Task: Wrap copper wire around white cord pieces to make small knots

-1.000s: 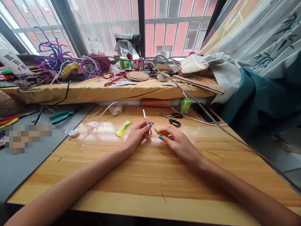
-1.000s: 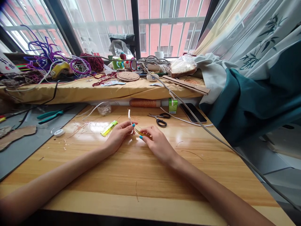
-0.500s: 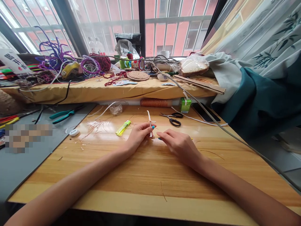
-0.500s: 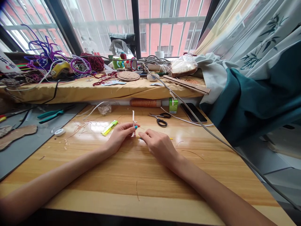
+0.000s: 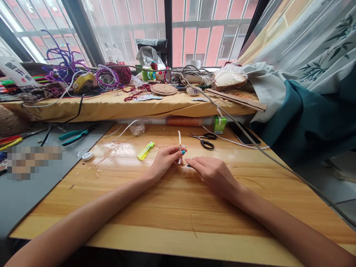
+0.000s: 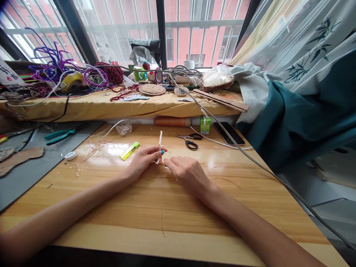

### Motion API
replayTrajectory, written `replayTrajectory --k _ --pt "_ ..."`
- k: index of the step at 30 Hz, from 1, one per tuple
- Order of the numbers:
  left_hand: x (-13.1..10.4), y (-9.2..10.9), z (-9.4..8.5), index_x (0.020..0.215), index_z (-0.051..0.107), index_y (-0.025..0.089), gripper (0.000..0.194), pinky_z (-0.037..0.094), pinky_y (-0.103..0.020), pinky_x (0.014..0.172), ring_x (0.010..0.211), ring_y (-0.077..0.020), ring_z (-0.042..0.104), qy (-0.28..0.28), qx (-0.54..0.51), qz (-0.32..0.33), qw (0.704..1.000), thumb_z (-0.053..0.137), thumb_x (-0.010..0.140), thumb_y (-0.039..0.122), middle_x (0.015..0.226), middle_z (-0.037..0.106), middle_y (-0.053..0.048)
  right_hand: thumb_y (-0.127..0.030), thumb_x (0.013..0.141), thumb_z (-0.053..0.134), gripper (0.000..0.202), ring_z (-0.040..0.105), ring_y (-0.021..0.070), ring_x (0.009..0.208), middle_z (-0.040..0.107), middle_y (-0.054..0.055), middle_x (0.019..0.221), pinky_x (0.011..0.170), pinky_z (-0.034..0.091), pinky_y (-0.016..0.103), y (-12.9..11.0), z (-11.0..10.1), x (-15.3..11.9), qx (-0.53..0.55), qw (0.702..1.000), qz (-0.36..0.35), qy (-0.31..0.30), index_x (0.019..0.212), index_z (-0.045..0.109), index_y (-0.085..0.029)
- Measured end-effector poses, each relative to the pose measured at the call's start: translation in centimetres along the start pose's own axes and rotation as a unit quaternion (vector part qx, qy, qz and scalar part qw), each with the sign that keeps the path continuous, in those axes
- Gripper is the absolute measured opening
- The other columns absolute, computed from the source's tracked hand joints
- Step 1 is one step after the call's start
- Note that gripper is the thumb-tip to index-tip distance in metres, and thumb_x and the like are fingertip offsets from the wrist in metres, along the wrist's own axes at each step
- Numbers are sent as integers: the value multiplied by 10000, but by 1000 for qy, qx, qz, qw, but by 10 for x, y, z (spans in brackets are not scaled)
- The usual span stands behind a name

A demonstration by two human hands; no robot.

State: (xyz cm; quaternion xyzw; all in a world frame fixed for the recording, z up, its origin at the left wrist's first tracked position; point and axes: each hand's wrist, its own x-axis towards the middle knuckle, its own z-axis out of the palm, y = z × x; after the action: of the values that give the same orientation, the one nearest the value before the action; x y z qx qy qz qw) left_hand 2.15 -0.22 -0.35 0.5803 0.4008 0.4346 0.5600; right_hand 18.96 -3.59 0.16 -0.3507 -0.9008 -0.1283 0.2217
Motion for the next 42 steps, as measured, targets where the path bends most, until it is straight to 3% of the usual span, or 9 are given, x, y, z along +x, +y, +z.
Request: replayTrajectory --k 5,10,14,18,25,30,36,42 --pt "2 -3 0 752 611 140 223 329 -191 507 517 -76 445 0 26 7 1000 549 697 347 578 529 21 -108 847 314 298 562 148 676 653 67 760 595 367 251 1 -2 1 -72 997 -25 11 846 611 -140" --pt "4 -9 -3 607 506 146 279 319 -204 491 480 -85 436 82 132 18 988 525 705 407 513 480 28 -86 837 326 290 549 143 649 648 55 727 575 331 258 3 -4 2 -96 995 -22 34 814 610 -139" --pt "6 -13 -5 755 476 163 250 311 -195 508 526 -78 423 141 209 63 966 599 655 357 585 436 53 -79 843 327 295 540 130 634 642 46 694 571 310 258 3 -6 2 -116 991 -40 48 799 613 -135" --pt "6 -11 -5 998 480 165 338 306 -196 532 539 -82 383 89 272 90 954 566 698 295 577 372 64 -94 839 366 262 530 119 615 632 27 653 567 307 257 2 -5 3 -138 985 -70 71 787 619 -138" --pt "3 -6 -1 917 593 160 229 335 -211 592 599 -96 425 26 334 101 937 535 724 269 637 449 21 -85 825 409 222 513 112 595 622 18 630 574 323 253 1 -7 4 -159 975 -105 112 773 622 -121" --pt "2 -7 -2 797 595 154 154 330 -208 563 570 -96 439 30 303 90 948 504 732 261 588 486 22 -95 830 407 224 512 116 610 614 19 623 580 324 251 1 -7 5 -146 978 -108 103 771 622 -117" --pt "4 -9 -6 711 565 140 234 308 -187 483 506 -72 412 68 151 30 986 501 718 365 606 511 20 -96 827 407 221 487 123 592 588 18 608 580 305 253 5 -2 5 -122 984 -114 61 749 613 -111" --pt "5 -6 -8 636 572 133 255 204 -181 410 435 -45 332 80 32 -23 996 541 694 380 502 435 38 -94 814 399 226 461 137 589 577 24 628 582 284 256 12 3 5 -90 991 -99 1 723 603 -125"
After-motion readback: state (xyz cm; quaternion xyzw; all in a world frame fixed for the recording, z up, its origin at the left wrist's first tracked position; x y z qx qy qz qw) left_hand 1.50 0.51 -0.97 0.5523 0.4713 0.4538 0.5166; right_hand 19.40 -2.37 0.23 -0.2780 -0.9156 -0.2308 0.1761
